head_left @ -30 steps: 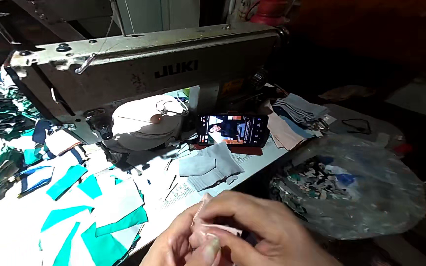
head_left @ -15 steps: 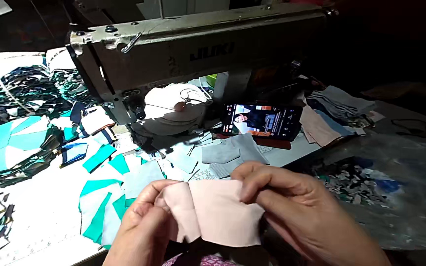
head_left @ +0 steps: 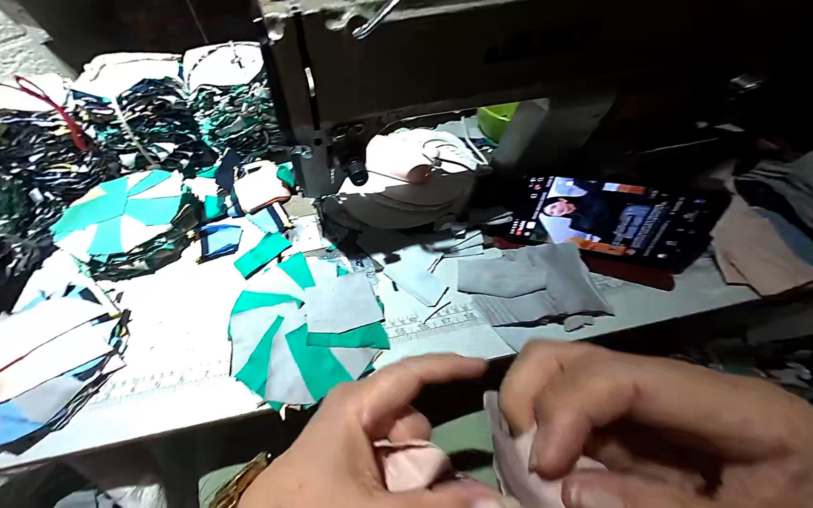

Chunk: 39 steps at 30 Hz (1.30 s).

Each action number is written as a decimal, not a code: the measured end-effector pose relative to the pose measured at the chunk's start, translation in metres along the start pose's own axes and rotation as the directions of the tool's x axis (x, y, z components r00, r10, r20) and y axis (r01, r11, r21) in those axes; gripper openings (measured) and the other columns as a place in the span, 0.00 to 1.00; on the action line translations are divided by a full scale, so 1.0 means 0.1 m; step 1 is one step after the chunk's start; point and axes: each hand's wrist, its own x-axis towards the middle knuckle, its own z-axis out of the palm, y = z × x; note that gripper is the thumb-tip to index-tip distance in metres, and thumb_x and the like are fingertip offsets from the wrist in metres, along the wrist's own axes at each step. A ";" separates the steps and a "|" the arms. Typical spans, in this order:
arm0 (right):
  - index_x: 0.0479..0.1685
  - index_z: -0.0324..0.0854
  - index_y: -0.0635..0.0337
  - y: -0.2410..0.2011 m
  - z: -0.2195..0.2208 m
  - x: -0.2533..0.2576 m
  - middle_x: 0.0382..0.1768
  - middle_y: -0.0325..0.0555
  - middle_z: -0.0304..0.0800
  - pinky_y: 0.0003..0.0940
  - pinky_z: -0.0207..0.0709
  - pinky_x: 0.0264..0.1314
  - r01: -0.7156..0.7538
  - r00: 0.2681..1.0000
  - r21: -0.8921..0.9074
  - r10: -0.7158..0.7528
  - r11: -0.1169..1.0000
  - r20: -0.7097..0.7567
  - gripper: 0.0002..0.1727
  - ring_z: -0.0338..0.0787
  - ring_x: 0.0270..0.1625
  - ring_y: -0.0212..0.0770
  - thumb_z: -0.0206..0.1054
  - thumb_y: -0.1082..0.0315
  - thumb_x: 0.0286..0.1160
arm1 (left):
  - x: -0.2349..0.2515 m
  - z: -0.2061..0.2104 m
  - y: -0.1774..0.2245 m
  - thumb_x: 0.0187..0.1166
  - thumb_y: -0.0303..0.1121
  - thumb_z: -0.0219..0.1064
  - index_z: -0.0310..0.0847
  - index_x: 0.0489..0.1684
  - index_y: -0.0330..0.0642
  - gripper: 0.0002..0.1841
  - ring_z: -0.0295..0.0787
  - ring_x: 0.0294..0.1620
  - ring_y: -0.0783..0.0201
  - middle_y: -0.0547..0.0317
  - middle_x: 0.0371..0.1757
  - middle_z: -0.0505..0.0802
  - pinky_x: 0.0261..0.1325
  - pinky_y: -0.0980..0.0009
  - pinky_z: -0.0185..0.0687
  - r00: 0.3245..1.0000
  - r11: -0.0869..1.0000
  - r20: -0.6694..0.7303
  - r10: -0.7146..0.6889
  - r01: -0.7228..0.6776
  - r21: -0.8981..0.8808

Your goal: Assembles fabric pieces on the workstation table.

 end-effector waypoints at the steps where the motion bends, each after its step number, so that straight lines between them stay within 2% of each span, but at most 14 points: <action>1: 0.52 0.85 0.61 -0.04 0.03 0.03 0.51 0.40 0.88 0.21 0.86 0.57 -0.001 0.998 -0.026 0.002 1.000 0.055 0.07 0.88 0.54 0.27 0.65 0.70 0.83 | 0.00 -0.02 0.00 0.78 0.34 0.74 0.76 0.73 0.33 0.26 0.73 0.28 0.86 0.67 0.32 0.86 0.32 0.88 0.70 0.998 1.000 0.061 0.009 -0.010 0.010; 2: 0.52 0.85 0.62 -0.08 0.06 0.05 0.50 0.41 0.88 0.21 0.85 0.56 0.000 0.998 -0.066 0.005 0.998 0.070 0.08 0.88 0.54 0.27 0.64 0.71 0.85 | -0.01 -0.04 -0.01 0.78 0.32 0.73 0.79 0.66 0.30 0.21 0.78 0.33 0.84 0.62 0.38 0.90 0.38 0.87 0.75 0.993 0.999 0.116 0.015 -0.019 0.027; 4: 0.52 0.87 0.60 -0.12 0.09 0.09 0.47 0.39 0.89 0.19 0.86 0.53 0.009 0.999 -0.170 -0.004 0.985 0.031 0.08 0.89 0.50 0.26 0.63 0.70 0.85 | -0.05 -0.08 -0.03 0.80 0.30 0.72 0.85 0.50 0.28 0.12 0.87 0.40 0.80 0.57 0.40 0.93 0.46 0.82 0.83 0.983 0.999 0.184 0.012 -0.019 0.036; 8: 0.51 0.88 0.50 -0.13 0.12 0.14 0.45 0.30 0.92 0.18 0.85 0.46 -0.024 0.984 -0.284 -0.027 0.958 -0.174 0.07 0.89 0.45 0.23 0.70 0.68 0.80 | -0.20 -0.22 -0.01 0.82 0.29 0.69 0.85 0.42 0.31 0.07 0.84 0.35 0.81 0.61 0.35 0.90 0.39 0.83 0.81 0.986 1.000 0.163 -0.017 0.016 0.004; 11: 0.53 0.86 0.42 0.04 0.14 0.24 0.44 0.24 0.91 0.16 0.85 0.42 -0.023 0.952 -0.367 -0.091 0.930 -0.291 0.10 0.89 0.40 0.21 0.73 0.63 0.77 | -0.37 -0.37 0.03 0.85 0.33 0.67 0.85 0.44 0.40 0.07 0.85 0.37 0.84 0.69 0.36 0.91 0.41 0.85 0.82 1.000 0.999 -0.021 -0.022 0.023 0.044; 15: 0.54 0.85 0.46 0.31 0.29 0.45 0.46 0.27 0.91 0.16 0.87 0.45 0.004 0.914 -0.399 -0.166 0.917 -0.371 0.11 0.90 0.41 0.22 0.71 0.68 0.76 | -0.52 -0.56 0.11 0.87 0.43 0.64 0.88 0.37 0.50 0.11 0.81 0.30 0.84 0.73 0.29 0.87 0.34 0.86 0.77 0.948 0.971 -0.317 -0.025 0.098 0.218; 18: 0.52 0.83 0.53 0.48 0.40 0.66 0.43 0.30 0.89 0.16 0.86 0.44 0.008 0.885 -0.392 -0.189 0.920 -0.426 0.10 0.88 0.40 0.23 0.70 0.74 0.74 | -0.51 -0.68 0.21 0.83 0.42 0.65 0.87 0.32 0.53 0.10 0.83 0.31 0.78 0.71 0.34 0.87 0.32 0.83 0.80 0.871 0.859 -0.484 0.084 0.183 0.479; 21: 0.49 0.81 0.59 0.62 0.46 0.90 0.41 0.34 0.87 0.15 0.85 0.38 -0.017 0.855 -0.439 -0.215 0.898 -0.473 0.09 0.87 0.36 0.22 0.70 0.76 0.74 | -0.42 -0.82 0.27 0.81 0.39 0.67 0.88 0.34 0.53 0.07 0.86 0.38 0.77 0.72 0.41 0.90 0.36 0.79 0.83 0.793 0.723 -0.582 0.181 0.294 0.625; 23: 0.47 0.82 0.60 0.73 0.47 1.03 0.38 0.36 0.87 0.15 0.82 0.34 -0.052 0.835 -0.494 -0.233 0.868 -0.498 0.07 0.85 0.32 0.22 0.71 0.74 0.75 | -0.36 -0.89 0.28 0.81 0.38 0.69 0.87 0.36 0.51 0.06 0.86 0.33 0.75 0.70 0.37 0.90 0.33 0.77 0.84 0.752 0.675 -0.625 0.208 0.352 0.648; 25: 0.47 0.82 0.60 0.84 0.46 1.12 0.37 0.37 0.87 0.15 0.81 0.35 -0.073 0.832 -0.550 -0.253 0.832 -0.493 0.06 0.84 0.33 0.22 0.70 0.72 0.77 | -0.32 -0.95 0.25 0.82 0.40 0.69 0.84 0.32 0.51 0.08 0.79 0.19 0.75 0.70 0.23 0.87 0.19 0.77 0.74 0.731 0.602 -0.632 0.258 0.390 0.697; 27: 0.48 0.81 0.60 0.91 0.46 1.17 0.35 0.37 0.85 0.15 0.78 0.33 -0.114 0.845 -0.594 -0.237 0.797 -0.479 0.06 0.82 0.31 0.22 0.69 0.70 0.79 | -0.33 -1.00 0.23 0.83 0.43 0.69 0.82 0.31 0.51 0.11 0.76 0.16 0.73 0.69 0.20 0.84 0.17 0.74 0.70 0.729 0.523 -0.628 0.272 0.436 0.732; 31: 0.48 0.81 0.56 1.01 0.46 1.19 0.26 0.36 0.83 0.25 0.76 0.27 -0.257 0.875 -0.683 -0.136 0.684 -0.465 0.06 0.79 0.23 0.27 0.68 0.65 0.81 | -0.32 -1.10 0.21 0.81 0.49 0.69 0.78 0.20 0.53 0.18 0.71 0.13 0.69 0.69 0.14 0.77 0.17 0.65 0.64 0.737 0.352 -0.635 0.231 0.545 0.761; 35: 0.44 0.80 0.58 1.06 0.50 1.20 0.22 0.42 0.81 0.44 0.75 0.26 -0.345 0.898 -0.796 -0.073 0.497 -0.435 0.08 0.82 0.23 0.42 0.69 0.64 0.81 | -0.24 -1.18 0.18 0.79 0.52 0.71 0.77 0.17 0.52 0.21 0.74 0.17 0.64 0.67 0.14 0.76 0.22 0.57 0.68 0.736 0.227 -0.673 0.071 0.645 0.730; 39: 0.44 0.79 0.60 1.09 0.50 1.21 0.20 0.43 0.77 0.45 0.73 0.24 -0.370 0.899 -0.813 -0.047 0.449 -0.435 0.08 0.80 0.21 0.44 0.70 0.65 0.79 | -0.22 -1.23 0.13 0.80 0.54 0.70 0.80 0.21 0.51 0.21 0.77 0.18 0.62 0.65 0.15 0.79 0.23 0.56 0.70 0.726 0.180 -0.687 0.014 0.674 0.716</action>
